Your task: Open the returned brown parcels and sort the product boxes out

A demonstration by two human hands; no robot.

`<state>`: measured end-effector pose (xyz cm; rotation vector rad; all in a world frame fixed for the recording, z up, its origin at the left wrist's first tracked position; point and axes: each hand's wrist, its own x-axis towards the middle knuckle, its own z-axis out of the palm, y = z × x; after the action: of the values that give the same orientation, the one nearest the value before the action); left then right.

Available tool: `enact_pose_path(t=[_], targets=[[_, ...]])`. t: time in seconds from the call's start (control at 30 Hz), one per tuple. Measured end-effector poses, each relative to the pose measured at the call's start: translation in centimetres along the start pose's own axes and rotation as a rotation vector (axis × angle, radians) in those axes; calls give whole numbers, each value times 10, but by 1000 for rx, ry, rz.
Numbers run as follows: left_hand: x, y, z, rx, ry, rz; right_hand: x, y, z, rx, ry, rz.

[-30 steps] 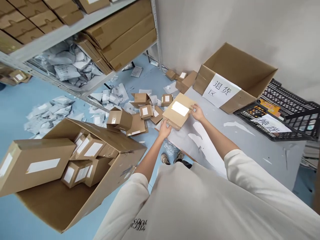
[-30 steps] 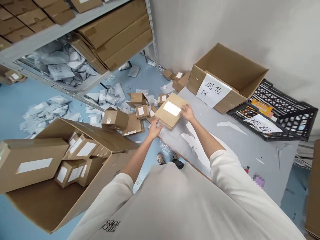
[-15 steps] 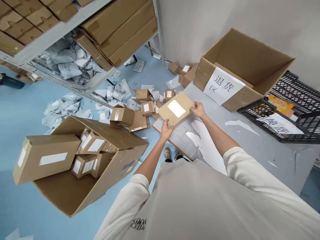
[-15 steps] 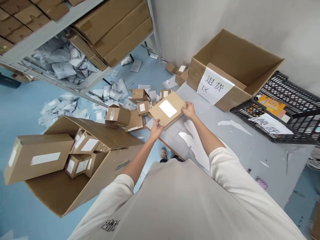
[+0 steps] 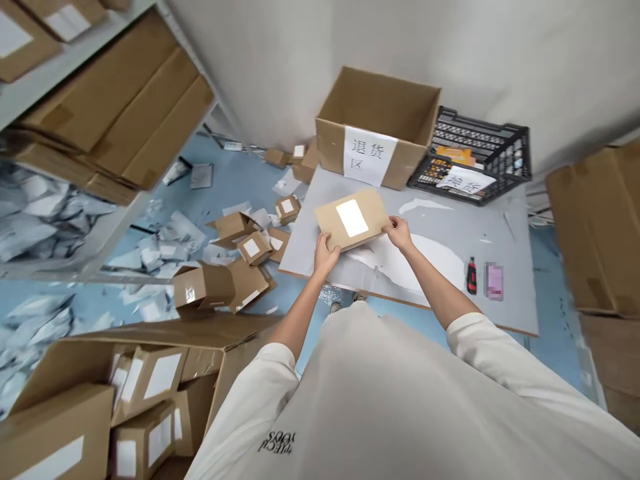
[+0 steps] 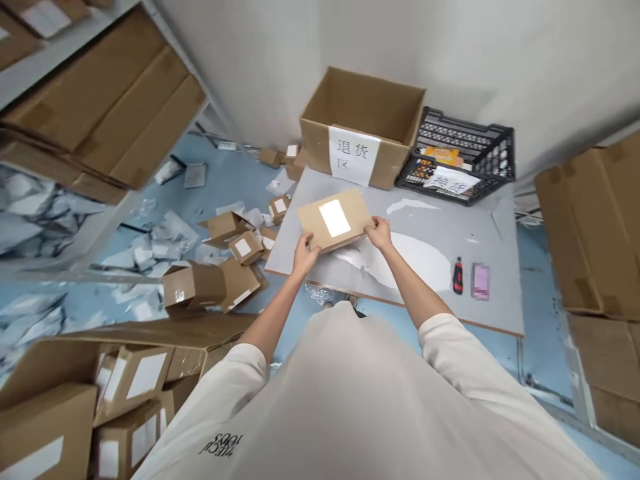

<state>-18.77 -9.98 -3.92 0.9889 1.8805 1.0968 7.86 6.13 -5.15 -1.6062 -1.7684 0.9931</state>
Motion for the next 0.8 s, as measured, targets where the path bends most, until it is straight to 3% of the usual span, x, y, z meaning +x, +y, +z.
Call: enact_pose_path(t=[0.17, 0.4, 0.63, 0.8], targets=[[-8, 16, 51, 2, -194, 61, -59, 36, -65, 40, 179, 248], [-26, 46, 124, 52, -386, 173, -115, 87, -134, 65, 320, 342], [-48, 58, 184, 143, -445, 136, -141, 141, -168, 101, 324, 437], [-56, 51, 209, 222, -361, 112, -153, 172, -178, 140, 264, 510]])
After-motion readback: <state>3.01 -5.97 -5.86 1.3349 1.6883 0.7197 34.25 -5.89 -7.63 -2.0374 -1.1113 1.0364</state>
